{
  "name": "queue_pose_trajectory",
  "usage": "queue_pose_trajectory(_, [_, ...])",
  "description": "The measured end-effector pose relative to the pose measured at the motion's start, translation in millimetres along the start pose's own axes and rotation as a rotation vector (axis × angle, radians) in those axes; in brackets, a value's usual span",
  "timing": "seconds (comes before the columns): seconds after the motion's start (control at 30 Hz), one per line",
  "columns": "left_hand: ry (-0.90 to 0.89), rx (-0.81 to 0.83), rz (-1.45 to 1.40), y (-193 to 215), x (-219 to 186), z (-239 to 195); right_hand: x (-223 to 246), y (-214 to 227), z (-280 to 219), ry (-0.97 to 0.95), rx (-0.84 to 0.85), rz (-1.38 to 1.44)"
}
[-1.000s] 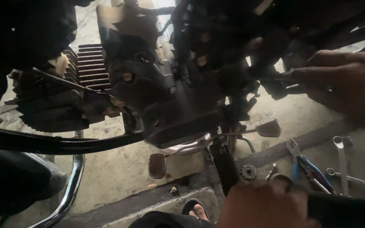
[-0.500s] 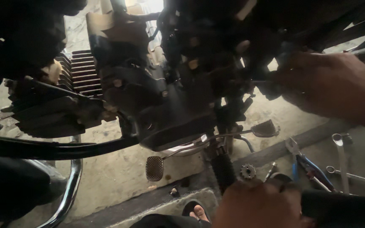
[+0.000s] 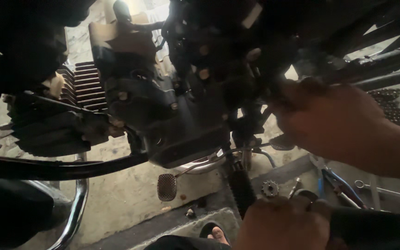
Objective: The person is working on a motorcycle engine, using a screwdriver to adjust or tighten components. The task involves precise hand movements and tool manipulation.
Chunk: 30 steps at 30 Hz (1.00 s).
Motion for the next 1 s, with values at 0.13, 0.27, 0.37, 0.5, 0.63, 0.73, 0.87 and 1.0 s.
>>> queue_pose_trajectory(0.13, [0.036, 0.048, -0.013, 0.8, 2.6, -6.1, 5.5, -0.1, -3.6, 0.042, -0.047, -0.073])
queue_pose_trajectory(0.27, [0.084, 0.102, -0.068, -2.7, 2.3, 1.0, 4.0, 0.2, -5.4, 0.065, -0.089, -0.016])
queue_pose_trajectory(0.37, [0.070, 0.076, 0.030, -2.3, -0.5, 6.9, 6.1, 9.3, -0.1, 0.069, -0.041, -0.022])
queue_pose_trajectory(0.5, [0.067, 0.055, 0.182, 0.1, -7.6, 14.5, 10.3, 7.8, 3.9, 0.097, 0.116, -0.069])
queue_pose_trajectory(0.63, [0.117, 0.204, 0.051, -1.9, -3.3, 13.1, 3.7, -2.3, -2.9, 0.127, -0.206, 0.158])
queue_pose_trajectory(0.73, [0.108, 0.281, 0.041, -2.6, 2.1, 12.8, -9.5, -37.2, -2.4, 0.082, -0.050, 0.193])
queue_pose_trajectory(0.87, [0.089, 0.190, 0.034, -3.8, 1.8, 9.5, -34.1, -62.1, -6.9, 0.012, 0.003, 0.196])
queue_pose_trajectory(1.0, [0.043, 0.143, 0.024, -5.7, -0.7, 6.5, -37.6, -54.5, -23.7, 0.373, -0.334, -0.310])
Point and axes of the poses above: each hand's wrist, its own z-axis towards the middle knuckle, its own y-axis out of the back of the hand, x = y × z, the point moved 5 cm from there along z, towards the middle knuckle, and after that the axes turned 2 degrees about x, right-handed, at the moved point
